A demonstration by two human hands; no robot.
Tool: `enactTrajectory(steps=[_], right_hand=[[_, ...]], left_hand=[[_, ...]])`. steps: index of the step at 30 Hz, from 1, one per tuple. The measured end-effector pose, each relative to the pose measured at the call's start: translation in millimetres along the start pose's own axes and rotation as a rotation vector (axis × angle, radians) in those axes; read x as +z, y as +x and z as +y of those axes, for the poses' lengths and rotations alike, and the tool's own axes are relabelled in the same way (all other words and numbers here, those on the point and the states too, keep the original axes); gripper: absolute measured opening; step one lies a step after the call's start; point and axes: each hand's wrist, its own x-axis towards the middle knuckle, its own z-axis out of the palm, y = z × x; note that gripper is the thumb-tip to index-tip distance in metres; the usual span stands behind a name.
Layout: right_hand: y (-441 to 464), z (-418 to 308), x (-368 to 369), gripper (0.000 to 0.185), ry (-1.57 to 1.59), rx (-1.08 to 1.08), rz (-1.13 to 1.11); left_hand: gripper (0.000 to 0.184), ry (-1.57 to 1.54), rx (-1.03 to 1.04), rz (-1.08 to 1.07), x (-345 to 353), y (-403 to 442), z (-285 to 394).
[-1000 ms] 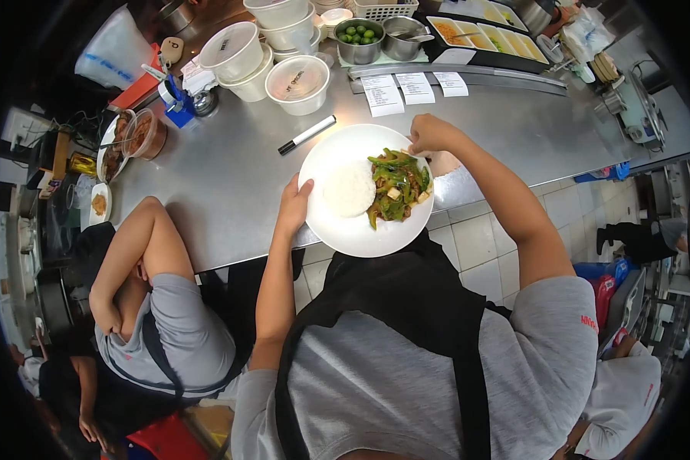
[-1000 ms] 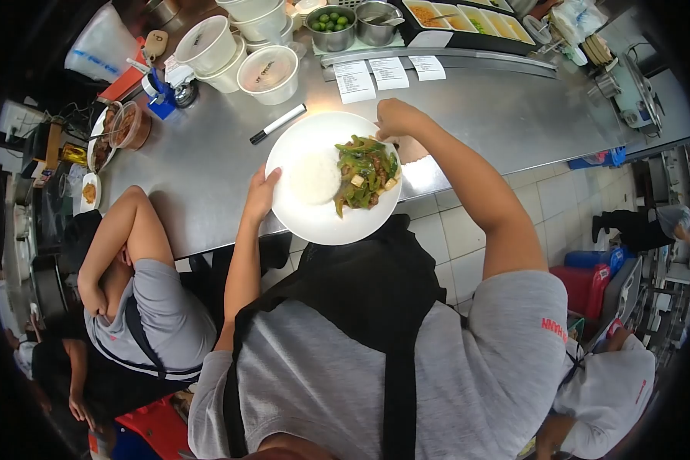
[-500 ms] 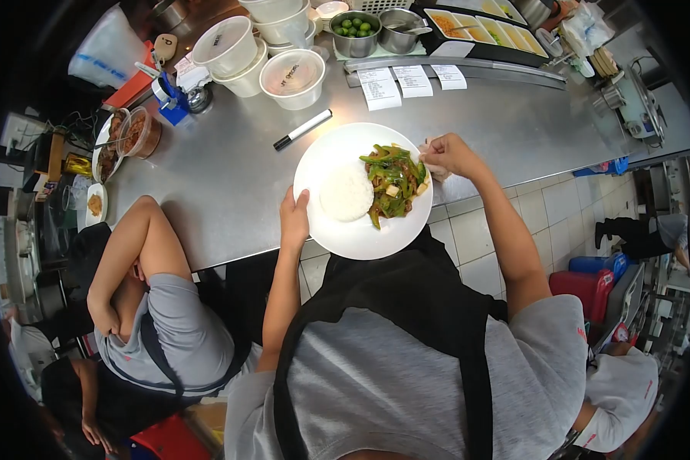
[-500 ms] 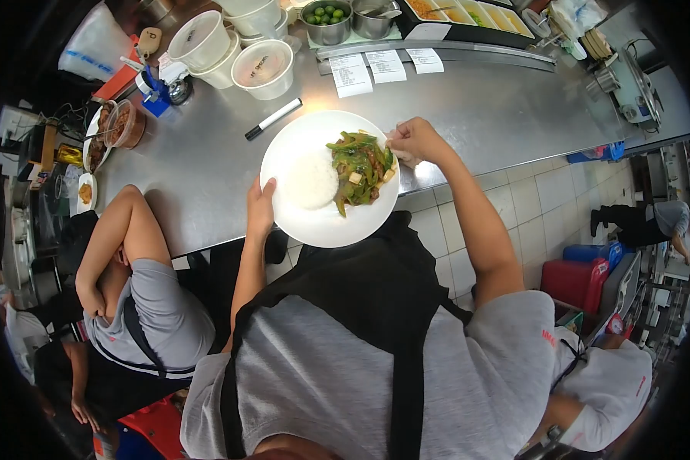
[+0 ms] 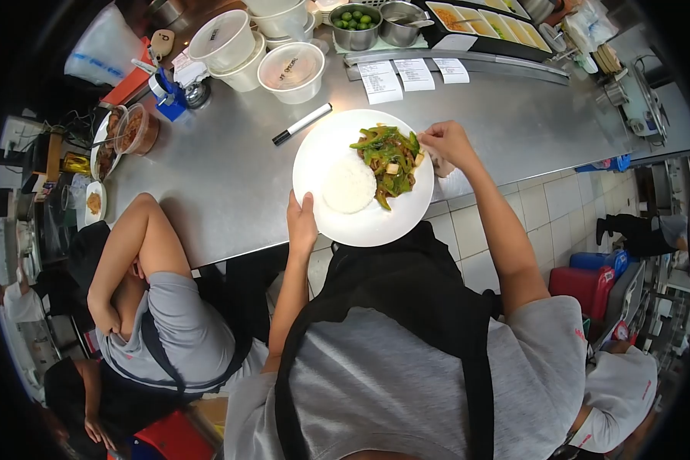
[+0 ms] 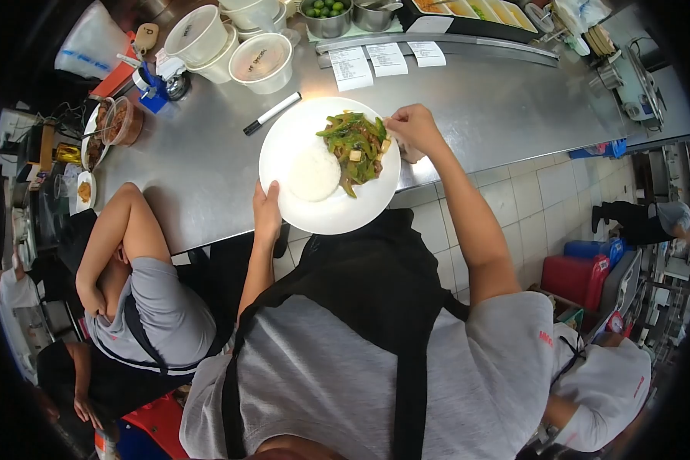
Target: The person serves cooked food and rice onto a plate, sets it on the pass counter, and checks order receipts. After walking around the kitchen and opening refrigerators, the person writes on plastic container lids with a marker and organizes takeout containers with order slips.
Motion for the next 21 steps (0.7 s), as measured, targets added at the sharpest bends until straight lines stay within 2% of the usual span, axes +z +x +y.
enactTrajectory(steps=[4,10,13,15,16,18,19,20,21], right_hand=[[11,-6,-4,0.021,-0.203,-0.045,-0.063],[-4,-13,-2,0.021,-0.338,-0.031,-0.007],[-7,-11,-7,0.026,-0.415,0.043,0.047],[-1,3,-30,0.026,-0.009,0.283,-0.181],[0,15,-38,0.026,-0.012,0.277,-0.178],[-7,39,-44,0.026,0.337,0.341,-0.03],[-15,42,-37,0.02,0.321,0.25,0.099],[-21,50,-25,0.02,0.321,0.257,0.094],[-25,61,-10,0.016,0.062,0.035,0.226]], left_hand=[[0.029,-0.001,0.027,0.057,4,-2,-3],[0.027,-0.027,0.075,0.138,19,-14,-2],[0.027,-0.052,0.081,0.157,29,-26,-6],[0.028,-0.077,0.081,0.161,29,-32,1],[0.029,-0.218,-0.082,0.039,26,-38,13],[0.038,-0.494,-0.422,-0.204,18,-48,28],[0.046,-0.606,-0.487,-0.345,11,-45,20],[0.046,-0.606,-0.494,-0.342,15,-45,11],[0.049,-0.62,-0.472,-0.352,21,-47,5]])
